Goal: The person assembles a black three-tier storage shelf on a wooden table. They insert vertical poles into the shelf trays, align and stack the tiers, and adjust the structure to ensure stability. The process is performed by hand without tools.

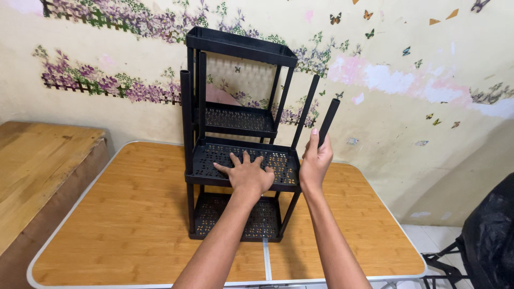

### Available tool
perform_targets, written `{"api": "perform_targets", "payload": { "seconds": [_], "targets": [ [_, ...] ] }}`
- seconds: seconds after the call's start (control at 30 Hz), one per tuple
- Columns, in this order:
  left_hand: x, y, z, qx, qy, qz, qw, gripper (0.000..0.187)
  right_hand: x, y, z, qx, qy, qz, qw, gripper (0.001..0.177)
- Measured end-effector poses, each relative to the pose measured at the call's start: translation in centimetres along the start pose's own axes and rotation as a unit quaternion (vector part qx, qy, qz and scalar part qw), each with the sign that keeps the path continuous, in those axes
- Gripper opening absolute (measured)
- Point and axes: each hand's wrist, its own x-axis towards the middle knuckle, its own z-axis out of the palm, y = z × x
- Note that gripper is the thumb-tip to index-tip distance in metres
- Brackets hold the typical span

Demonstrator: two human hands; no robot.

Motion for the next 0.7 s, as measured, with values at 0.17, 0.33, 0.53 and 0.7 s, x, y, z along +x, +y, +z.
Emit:
{"api": "perform_targets", "payload": {
  "seconds": [0.17, 0.33, 0.53, 0.7],
  "targets": [
    [0.0, -0.1, 0.2, 0.004, -0.004, -0.002, 1.0, 0.062, -0.5, 1.6, -0.4, 0.022, 0.001, 0.044, 0.999, 0.038],
    [0.0, -0.1, -0.1, 0.008, -0.009, -0.001, 1.0, 0.062, -0.5, 2.5, -0.3, -0.001, 0.011, 0.022, 1.0, 0.043],
    [-0.1, -0.2, 0.0, 0.011, -0.005, -0.002, 1.0, 0.062, 0.2, 2.3, -1.0, 0.02, -0.059, 0.051, 0.997, 0.053],
    [0.1, 0.1, -0.1, 0.012, -0.01, -0.001, 1.0, 0.062, 1.4, 2.4, -2.0, 0.08, -0.14, 0.103, 0.981, 0.051]
  ]
}}
